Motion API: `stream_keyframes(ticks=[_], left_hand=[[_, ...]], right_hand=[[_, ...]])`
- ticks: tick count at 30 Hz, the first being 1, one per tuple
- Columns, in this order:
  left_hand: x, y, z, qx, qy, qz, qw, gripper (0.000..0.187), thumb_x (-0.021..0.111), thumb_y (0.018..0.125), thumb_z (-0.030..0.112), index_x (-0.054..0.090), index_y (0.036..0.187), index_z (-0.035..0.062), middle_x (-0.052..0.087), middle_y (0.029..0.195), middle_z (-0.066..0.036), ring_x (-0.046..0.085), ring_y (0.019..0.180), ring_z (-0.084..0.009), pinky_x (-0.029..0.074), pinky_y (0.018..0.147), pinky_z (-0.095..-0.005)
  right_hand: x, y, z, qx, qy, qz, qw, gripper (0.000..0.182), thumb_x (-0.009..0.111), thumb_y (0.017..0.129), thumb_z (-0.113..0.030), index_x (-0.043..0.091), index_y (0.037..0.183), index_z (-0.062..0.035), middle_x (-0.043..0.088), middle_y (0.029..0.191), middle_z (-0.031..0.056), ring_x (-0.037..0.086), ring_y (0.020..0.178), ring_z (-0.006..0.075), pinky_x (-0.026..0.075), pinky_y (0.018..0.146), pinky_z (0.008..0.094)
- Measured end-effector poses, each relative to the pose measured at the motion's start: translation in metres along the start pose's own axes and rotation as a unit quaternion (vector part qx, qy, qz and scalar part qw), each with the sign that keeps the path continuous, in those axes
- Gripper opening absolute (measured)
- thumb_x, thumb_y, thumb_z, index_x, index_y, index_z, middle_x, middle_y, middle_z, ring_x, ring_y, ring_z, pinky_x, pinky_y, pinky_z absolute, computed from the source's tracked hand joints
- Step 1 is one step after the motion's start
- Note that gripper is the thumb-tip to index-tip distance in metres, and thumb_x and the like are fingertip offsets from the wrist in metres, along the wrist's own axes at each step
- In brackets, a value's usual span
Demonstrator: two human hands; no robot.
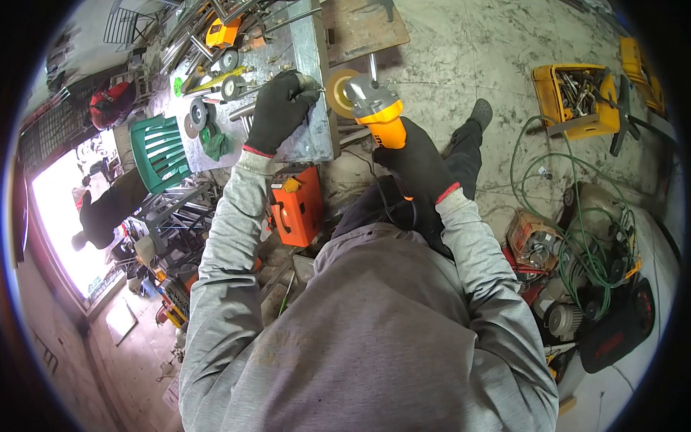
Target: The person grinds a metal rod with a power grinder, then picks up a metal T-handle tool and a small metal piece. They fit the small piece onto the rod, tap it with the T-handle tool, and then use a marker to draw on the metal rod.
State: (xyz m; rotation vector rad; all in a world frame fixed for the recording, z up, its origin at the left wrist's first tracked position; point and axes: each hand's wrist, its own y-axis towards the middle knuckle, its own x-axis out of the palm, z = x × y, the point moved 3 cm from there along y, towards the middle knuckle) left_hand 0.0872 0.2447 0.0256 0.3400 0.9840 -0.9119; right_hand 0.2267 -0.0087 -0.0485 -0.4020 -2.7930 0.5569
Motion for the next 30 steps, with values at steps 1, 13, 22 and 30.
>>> stream_keyframes(ticks=[1,13,22,30], left_hand=[[0.000,0.000,0.001,-0.002,-0.003,0.004,1.000,0.019,0.079,0.090,0.014,0.080,0.103,0.0015,0.076,0.098,-0.016,0.075,0.088,-0.0313,0.057,0.081,-0.0415],[-0.002,0.000,0.000,-0.009,0.008,0.006,1.000,0.020,0.079,0.089,0.015,0.080,0.104,0.0010,0.075,0.097,-0.016,0.074,0.087,-0.0336,0.057,0.080,-0.0428],[-0.003,0.001,0.000,-0.021,-0.013,-0.005,1.000,0.021,0.078,0.090,0.024,0.077,0.098,0.0045,0.072,0.097,-0.018,0.072,0.092,-0.0398,0.056,0.083,-0.0485],[-0.004,-0.007,0.008,-0.031,0.003,-0.007,0.999,0.022,0.078,0.090,0.024,0.076,0.098,0.0040,0.071,0.098,-0.017,0.071,0.095,-0.0396,0.055,0.085,-0.0494]], right_hand=[[0.001,0.001,-0.005,-0.017,-0.029,-0.006,0.999,0.057,0.083,0.089,-0.004,0.061,0.143,-0.0031,0.074,0.123,0.0055,0.071,0.109,0.0151,0.057,0.097,0.0330],[0.007,0.003,0.000,-0.005,-0.039,-0.014,0.999,0.056,0.079,0.090,0.000,0.061,0.143,-0.0018,0.074,0.124,0.0067,0.071,0.110,0.0158,0.056,0.097,0.0328],[-0.002,-0.001,0.007,0.008,0.028,0.014,0.999,0.050,0.083,0.087,-0.006,0.063,0.133,-0.0033,0.072,0.114,0.0052,0.069,0.102,0.0156,0.056,0.091,0.0328],[-0.009,-0.008,-0.002,0.004,-0.052,0.013,0.999,0.057,0.085,0.087,-0.003,0.062,0.140,-0.0033,0.075,0.122,0.0055,0.071,0.107,0.0159,0.058,0.096,0.0338]])
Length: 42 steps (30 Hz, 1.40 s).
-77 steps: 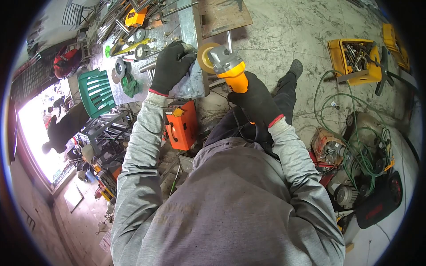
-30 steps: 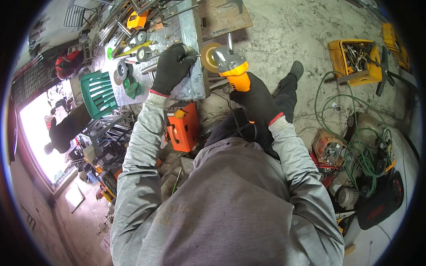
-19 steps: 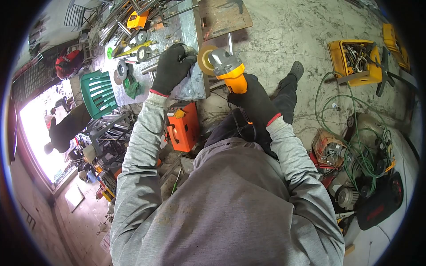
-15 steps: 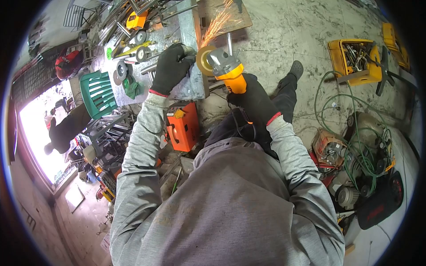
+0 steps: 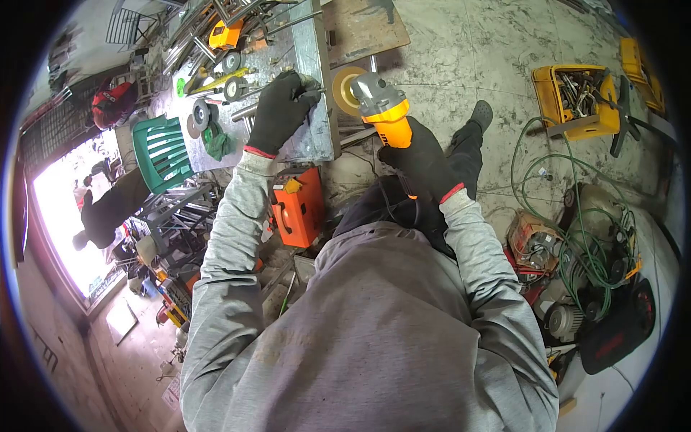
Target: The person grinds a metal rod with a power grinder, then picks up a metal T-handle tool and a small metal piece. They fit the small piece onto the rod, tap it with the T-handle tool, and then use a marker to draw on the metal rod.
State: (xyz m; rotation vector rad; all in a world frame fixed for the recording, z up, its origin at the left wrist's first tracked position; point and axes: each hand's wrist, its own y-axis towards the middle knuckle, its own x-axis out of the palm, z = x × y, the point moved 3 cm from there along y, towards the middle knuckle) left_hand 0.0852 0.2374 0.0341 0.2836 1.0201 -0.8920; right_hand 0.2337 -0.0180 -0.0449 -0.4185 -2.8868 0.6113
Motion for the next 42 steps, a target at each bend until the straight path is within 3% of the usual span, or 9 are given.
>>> stream_keyframes(ticks=[8,10,18,20,29,31,35,37,42], left_hand=[[-0.003,0.013,0.005,0.047,0.042,-0.004,0.998,0.021,0.076,0.091,0.023,0.075,0.099,0.0033,0.072,0.101,-0.016,0.071,0.097,-0.0389,0.055,0.088,-0.0488],[-0.003,0.016,0.003,0.048,0.045,-0.014,0.998,0.022,0.076,0.091,0.023,0.075,0.100,0.0030,0.072,0.101,-0.016,0.070,0.098,-0.0390,0.055,0.089,-0.0489],[-0.001,0.020,0.001,0.027,0.061,-0.026,0.997,0.023,0.075,0.090,0.021,0.072,0.101,0.0021,0.071,0.101,-0.016,0.069,0.100,-0.0394,0.054,0.090,-0.0493],[-0.001,0.019,0.002,0.069,0.054,0.017,0.996,0.025,0.082,0.087,0.022,0.071,0.096,0.0008,0.070,0.091,-0.020,0.070,0.088,-0.0425,0.054,0.078,-0.0500],[0.000,0.019,-0.002,0.073,0.056,0.029,0.995,0.025,0.082,0.087,0.022,0.070,0.094,0.0008,0.069,0.091,-0.020,0.069,0.089,-0.0426,0.053,0.079,-0.0495],[0.001,0.019,-0.002,0.072,0.057,0.029,0.995,0.026,0.082,0.087,0.022,0.070,0.094,0.0007,0.069,0.091,-0.020,0.069,0.089,-0.0427,0.053,0.079,-0.0497],[0.001,0.019,-0.003,0.074,0.057,0.029,0.995,0.025,0.081,0.087,0.022,0.070,0.095,0.0006,0.069,0.092,-0.020,0.069,0.089,-0.0428,0.053,0.079,-0.0502],[0.001,0.018,-0.005,0.061,0.056,0.024,0.996,0.025,0.080,0.088,0.022,0.070,0.095,0.0005,0.069,0.093,-0.020,0.068,0.089,-0.0428,0.053,0.079,-0.0504],[-0.004,-0.008,0.007,0.011,0.093,0.059,0.994,0.017,0.076,0.086,0.019,0.070,0.095,0.0053,0.070,0.098,-0.017,0.069,0.096,-0.0399,0.054,0.086,-0.0515]], right_hand=[[-0.003,0.005,-0.004,-0.013,0.042,0.002,0.999,0.048,0.084,0.087,-0.006,0.064,0.131,-0.0031,0.073,0.114,0.0076,0.070,0.102,0.0180,0.056,0.093,0.0343],[-0.001,0.006,-0.002,-0.017,0.012,-0.018,1.000,0.058,0.082,0.089,-0.004,0.060,0.143,-0.0024,0.073,0.127,0.0064,0.070,0.112,0.0166,0.056,0.100,0.0345],[0.012,0.009,0.003,-0.009,-0.009,-0.019,1.000,0.057,0.078,0.090,-0.001,0.059,0.144,-0.0015,0.073,0.129,0.0080,0.070,0.115,0.0180,0.054,0.102,0.0348],[0.013,0.012,0.006,-0.020,-0.008,-0.018,1.000,0.057,0.078,0.090,-0.001,0.059,0.143,-0.0015,0.073,0.129,0.0082,0.070,0.115,0.0182,0.054,0.102,0.0348],[0.016,0.014,0.004,-0.032,-0.017,-0.012,0.999,0.058,0.080,0.088,-0.002,0.060,0.143,-0.0023,0.073,0.128,0.0083,0.071,0.114,0.0195,0.055,0.101,0.0353],[0.016,0.015,0.005,-0.051,0.004,0.024,0.998,0.050,0.085,0.082,-0.011,0.065,0.127,-0.0037,0.074,0.111,0.0141,0.072,0.102,0.0301,0.056,0.091,0.0399],[0.016,0.014,0.007,-0.086,-0.042,0.020,0.995,0.049,0.085,0.084,-0.012,0.065,0.127,-0.0041,0.074,0.113,0.0133,0.072,0.102,0.0288,0.056,0.091,0.0399],[0.014,0.014,0.020,-0.075,-0.092,0.021,0.993,0.063,0.083,0.086,-0.003,0.059,0.144,-0.0031,0.074,0.127,0.0081,0.071,0.113,0.0189,0.055,0.101,0.0357],[-0.017,-0.010,-0.019,0.005,-0.053,0.091,0.994,0.055,0.084,0.085,-0.009,0.064,0.136,-0.0025,0.075,0.117,0.0076,0.072,0.104,0.0195,0.057,0.092,0.0354]])
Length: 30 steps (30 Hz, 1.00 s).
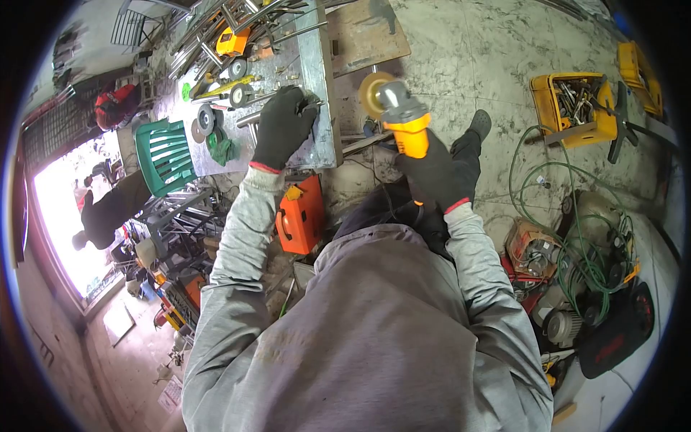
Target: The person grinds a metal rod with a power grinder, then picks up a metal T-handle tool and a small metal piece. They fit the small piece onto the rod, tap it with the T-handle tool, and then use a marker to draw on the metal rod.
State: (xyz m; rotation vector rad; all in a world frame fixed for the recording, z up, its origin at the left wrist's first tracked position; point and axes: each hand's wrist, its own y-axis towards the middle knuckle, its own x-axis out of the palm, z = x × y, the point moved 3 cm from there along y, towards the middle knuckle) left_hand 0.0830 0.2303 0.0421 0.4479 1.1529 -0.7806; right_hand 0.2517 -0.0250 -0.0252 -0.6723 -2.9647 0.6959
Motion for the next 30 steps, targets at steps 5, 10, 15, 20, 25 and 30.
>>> stream_keyframes(ticks=[5,10,15,20,25,30], left_hand=[[-0.013,-0.033,-0.010,-0.053,0.026,0.080,0.995,0.019,0.078,0.084,0.021,0.071,0.093,0.0062,0.071,0.097,-0.017,0.069,0.095,-0.0406,0.055,0.085,-0.0521],[-0.010,-0.055,-0.040,-0.176,0.003,0.095,0.980,0.025,0.077,0.087,0.024,0.076,0.103,0.0045,0.074,0.099,-0.017,0.071,0.095,-0.0382,0.055,0.085,-0.0484],[-0.026,-0.094,-0.008,-0.191,-0.040,0.207,0.959,0.021,0.075,0.092,0.024,0.070,0.091,0.0043,0.070,0.092,-0.017,0.069,0.089,-0.0403,0.055,0.080,-0.0512],[0.029,-0.133,0.081,-0.007,-0.273,0.056,0.960,0.026,0.070,0.100,0.022,0.068,0.115,0.0014,0.071,0.096,-0.014,0.071,0.082,-0.0259,0.056,0.070,-0.0404],[0.035,-0.125,0.126,-0.212,-0.591,-0.125,0.768,0.039,0.071,0.103,0.025,0.062,0.132,0.0007,0.072,0.098,-0.009,0.069,0.077,-0.0143,0.056,0.066,-0.0338],[0.031,-0.137,0.116,-0.221,-0.737,-0.211,0.603,0.046,0.074,0.103,0.025,0.058,0.138,0.0006,0.072,0.104,-0.007,0.072,0.084,-0.0144,0.059,0.077,-0.0281]], right_hand=[[-0.033,0.006,0.020,0.018,0.091,0.038,0.995,0.040,0.081,0.089,-0.014,0.066,0.124,-0.0017,0.071,0.100,0.0048,0.068,0.084,0.0144,0.056,0.075,0.0325],[-0.045,0.008,-0.009,0.014,0.154,0.052,0.987,0.028,0.078,0.091,-0.012,0.064,0.113,-0.0025,0.070,0.091,0.0059,0.069,0.073,0.0155,0.057,0.067,0.0310],[-0.041,0.009,-0.026,0.043,0.208,0.037,0.977,0.031,0.077,0.093,-0.014,0.063,0.117,-0.0006,0.071,0.096,0.0083,0.073,0.080,0.0190,0.062,0.074,0.0340],[-0.016,0.013,-0.058,0.014,0.304,0.019,0.953,0.036,0.073,0.098,-0.021,0.061,0.124,0.0013,0.072,0.107,0.0123,0.077,0.094,0.0255,0.065,0.085,0.0409],[0.015,0.009,-0.098,-0.001,0.312,-0.003,0.950,0.035,0.072,0.098,-0.021,0.062,0.123,0.0006,0.072,0.107,0.0119,0.076,0.092,0.0251,0.065,0.083,0.0404],[0.035,-0.003,-0.113,-0.023,0.265,-0.030,0.963,0.033,0.073,0.097,-0.019,0.062,0.121,0.0001,0.072,0.100,0.0109,0.075,0.086,0.0227,0.064,0.077,0.0376]])
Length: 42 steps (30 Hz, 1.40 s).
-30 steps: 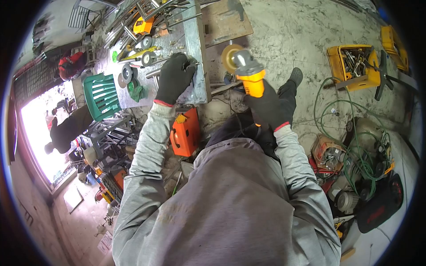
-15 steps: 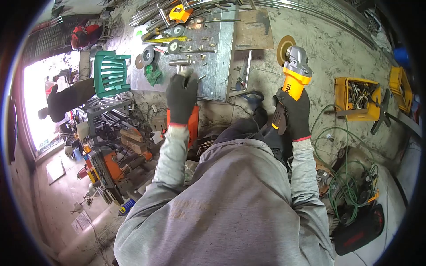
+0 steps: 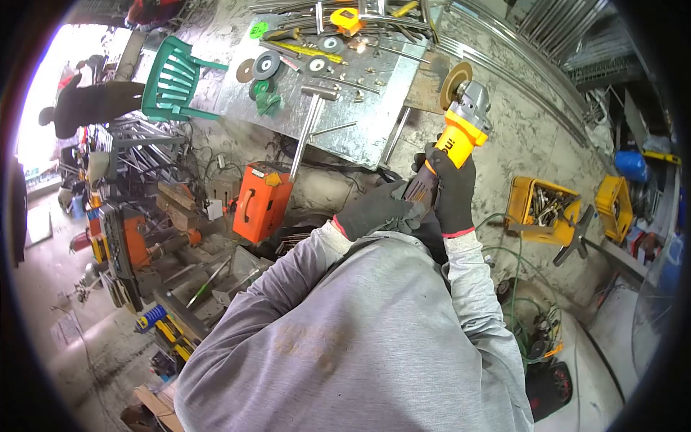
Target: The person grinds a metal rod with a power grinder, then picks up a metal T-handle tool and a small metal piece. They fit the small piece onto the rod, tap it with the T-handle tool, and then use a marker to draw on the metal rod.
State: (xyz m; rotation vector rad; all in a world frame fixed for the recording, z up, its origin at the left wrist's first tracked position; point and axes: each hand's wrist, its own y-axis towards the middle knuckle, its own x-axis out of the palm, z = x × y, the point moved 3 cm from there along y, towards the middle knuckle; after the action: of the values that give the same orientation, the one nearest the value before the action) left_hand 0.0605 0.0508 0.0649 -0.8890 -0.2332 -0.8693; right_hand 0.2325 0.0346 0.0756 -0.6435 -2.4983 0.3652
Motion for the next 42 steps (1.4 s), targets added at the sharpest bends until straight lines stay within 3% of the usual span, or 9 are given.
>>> stream_keyframes(ticks=[7,9,13,17,19,30,34,41,42], left_hand=[[-0.004,-0.016,0.000,0.072,0.075,0.026,0.994,0.039,0.079,0.099,0.027,0.064,0.123,0.0014,0.071,0.099,-0.004,0.068,0.080,-0.0121,0.055,0.072,-0.0276],[-0.006,-0.021,0.012,0.096,0.204,0.159,0.961,0.035,0.080,0.096,0.023,0.065,0.119,0.0015,0.072,0.100,-0.005,0.067,0.081,-0.0121,0.054,0.074,-0.0300],[-0.020,-0.025,0.004,0.233,-0.035,0.123,0.964,0.044,0.079,0.092,0.024,0.066,0.126,-0.0013,0.074,0.104,-0.008,0.070,0.089,-0.0133,0.057,0.080,-0.0302],[-0.045,-0.052,-0.019,0.197,-0.121,0.101,0.968,0.045,0.071,0.096,0.023,0.068,0.131,-0.0047,0.076,0.105,-0.009,0.073,0.094,-0.0159,0.058,0.084,-0.0293],[-0.028,-0.081,0.002,0.287,-0.059,0.208,0.933,0.036,0.066,0.098,0.025,0.071,0.119,-0.0044,0.075,0.096,-0.008,0.072,0.089,-0.0170,0.058,0.081,-0.0310],[-0.139,-0.197,0.010,0.258,0.060,0.635,0.725,0.024,0.077,0.086,0.011,0.066,0.104,0.0017,0.071,0.088,-0.001,0.066,0.073,-0.0107,0.052,0.065,-0.0284],[-0.203,-0.201,0.041,0.260,0.126,0.629,0.721,0.031,0.080,0.082,0.013,0.067,0.107,0.0004,0.071,0.088,-0.003,0.066,0.073,-0.0109,0.053,0.065,-0.0301],[-0.318,-0.175,0.099,0.136,0.358,0.670,0.636,0.055,0.084,0.079,0.038,0.072,0.121,0.0043,0.078,0.096,-0.019,0.076,0.089,-0.0381,0.057,0.081,-0.0485],[-0.333,-0.168,0.104,0.134,0.383,0.673,0.619,0.055,0.083,0.080,0.039,0.072,0.122,0.0040,0.078,0.098,-0.021,0.075,0.092,-0.0412,0.057,0.082,-0.0506]], right_hand=[[0.021,-0.008,-0.002,-0.003,-0.046,-0.094,0.994,0.047,0.072,0.097,-0.025,0.057,0.134,0.0003,0.070,0.112,0.0124,0.074,0.105,0.0277,0.065,0.085,0.0403],[0.023,-0.003,0.004,0.003,-0.068,-0.136,0.988,0.050,0.073,0.096,-0.025,0.058,0.136,0.0009,0.071,0.116,0.0120,0.073,0.107,0.0246,0.061,0.093,0.0383],[0.049,0.003,-0.003,0.013,-0.125,-0.239,0.963,0.048,0.078,0.095,-0.023,0.064,0.134,0.0005,0.073,0.118,0.0107,0.071,0.102,0.0164,0.059,0.088,0.0328],[0.071,0.022,-0.011,-0.002,-0.349,-0.418,0.839,0.066,0.084,0.095,-0.032,0.060,0.148,0.0004,0.072,0.132,0.0121,0.066,0.122,0.0209,0.049,0.110,0.0378],[0.059,0.035,-0.007,0.017,-0.315,-0.428,0.847,0.065,0.081,0.098,-0.031,0.058,0.150,0.0012,0.072,0.132,0.0137,0.066,0.124,0.0200,0.050,0.110,0.0365],[-0.231,0.071,0.034,0.074,-0.586,-0.118,0.799,0.046,0.075,0.093,-0.036,0.072,0.114,0.0045,0.075,0.094,0.0116,0.067,0.080,0.0190,0.054,0.073,0.0378],[-0.278,0.038,0.058,0.129,-0.539,-0.013,0.832,0.040,0.075,0.092,-0.033,0.073,0.106,0.0044,0.071,0.085,0.0099,0.065,0.074,0.0189,0.053,0.070,0.0381],[-0.274,-0.047,0.142,0.320,-0.309,0.180,0.877,0.024,0.073,0.096,-0.036,0.070,0.099,-0.0123,0.066,0.083,0.0031,0.066,0.073,0.0184,0.044,0.054,0.0359],[-0.268,-0.056,0.151,0.254,-0.388,0.101,0.880,0.024,0.074,0.095,-0.035,0.071,0.099,-0.0118,0.067,0.083,0.0054,0.067,0.075,0.0196,0.047,0.057,0.0376]])
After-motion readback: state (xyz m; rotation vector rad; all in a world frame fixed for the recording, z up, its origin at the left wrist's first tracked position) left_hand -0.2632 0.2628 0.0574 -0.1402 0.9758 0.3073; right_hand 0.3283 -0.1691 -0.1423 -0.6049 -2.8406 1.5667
